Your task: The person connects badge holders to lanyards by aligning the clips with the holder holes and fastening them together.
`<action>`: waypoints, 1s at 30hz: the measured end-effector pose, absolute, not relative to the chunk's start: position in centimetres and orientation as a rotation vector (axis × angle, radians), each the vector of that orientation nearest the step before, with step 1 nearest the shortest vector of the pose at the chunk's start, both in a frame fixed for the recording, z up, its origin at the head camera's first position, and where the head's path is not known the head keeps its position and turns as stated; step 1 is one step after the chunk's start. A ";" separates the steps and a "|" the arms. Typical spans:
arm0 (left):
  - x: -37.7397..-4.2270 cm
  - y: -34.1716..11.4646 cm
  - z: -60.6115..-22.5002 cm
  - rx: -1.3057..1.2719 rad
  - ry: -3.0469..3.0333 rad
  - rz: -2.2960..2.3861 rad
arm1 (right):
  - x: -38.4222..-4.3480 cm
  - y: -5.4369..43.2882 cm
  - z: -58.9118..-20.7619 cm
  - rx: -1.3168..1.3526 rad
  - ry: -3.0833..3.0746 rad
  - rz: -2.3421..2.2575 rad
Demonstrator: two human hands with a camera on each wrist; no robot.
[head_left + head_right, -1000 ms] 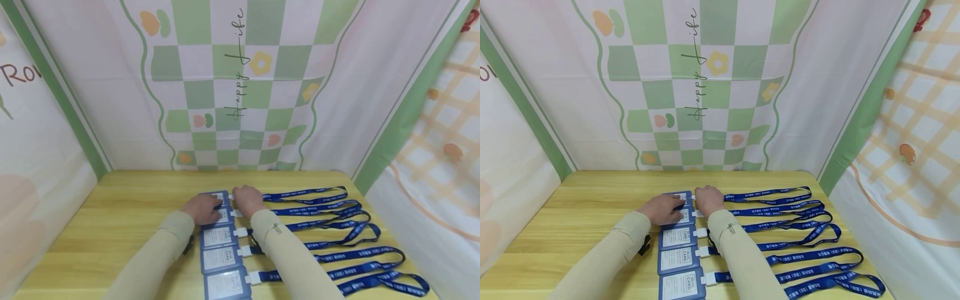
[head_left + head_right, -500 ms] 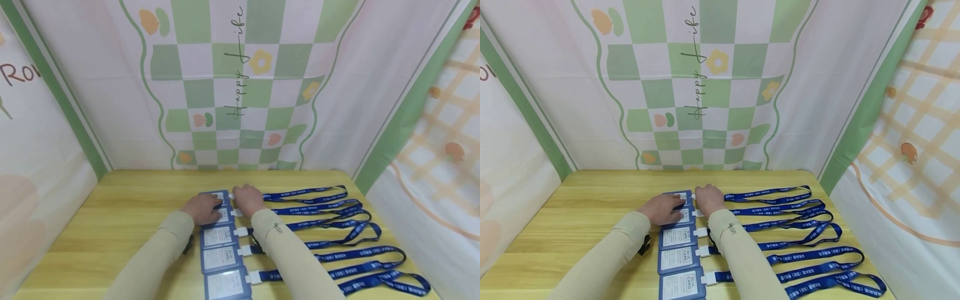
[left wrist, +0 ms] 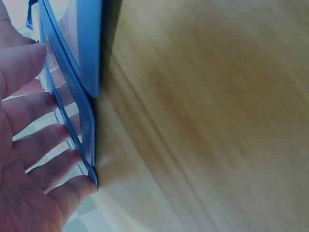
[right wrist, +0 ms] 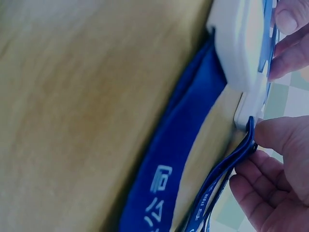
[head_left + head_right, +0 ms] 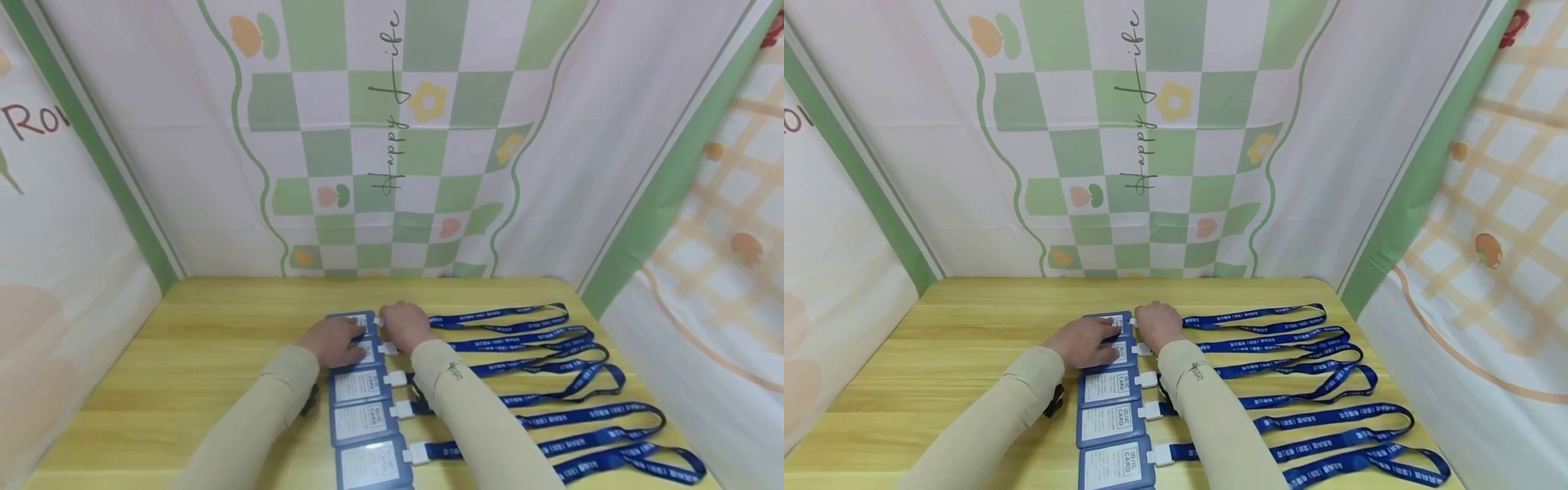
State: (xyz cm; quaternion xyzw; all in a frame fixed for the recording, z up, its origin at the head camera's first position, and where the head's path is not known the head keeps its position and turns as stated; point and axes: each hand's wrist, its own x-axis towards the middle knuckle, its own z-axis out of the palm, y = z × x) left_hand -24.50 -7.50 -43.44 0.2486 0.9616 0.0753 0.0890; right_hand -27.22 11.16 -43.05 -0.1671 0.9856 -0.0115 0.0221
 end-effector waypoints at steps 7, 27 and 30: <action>-24.1 -7.4 -42.9 0.727 2.853 0.213 | -27.2 11.1 -42.9 -0.542 3.045 -0.059; -24.1 -7.6 -42.9 0.758 2.851 0.213 | -27.4 11.0 -43.3 -0.543 3.039 -0.116; -24.1 -7.6 -43.0 0.756 2.846 0.212 | -27.2 10.9 -43.1 -0.532 3.018 -0.116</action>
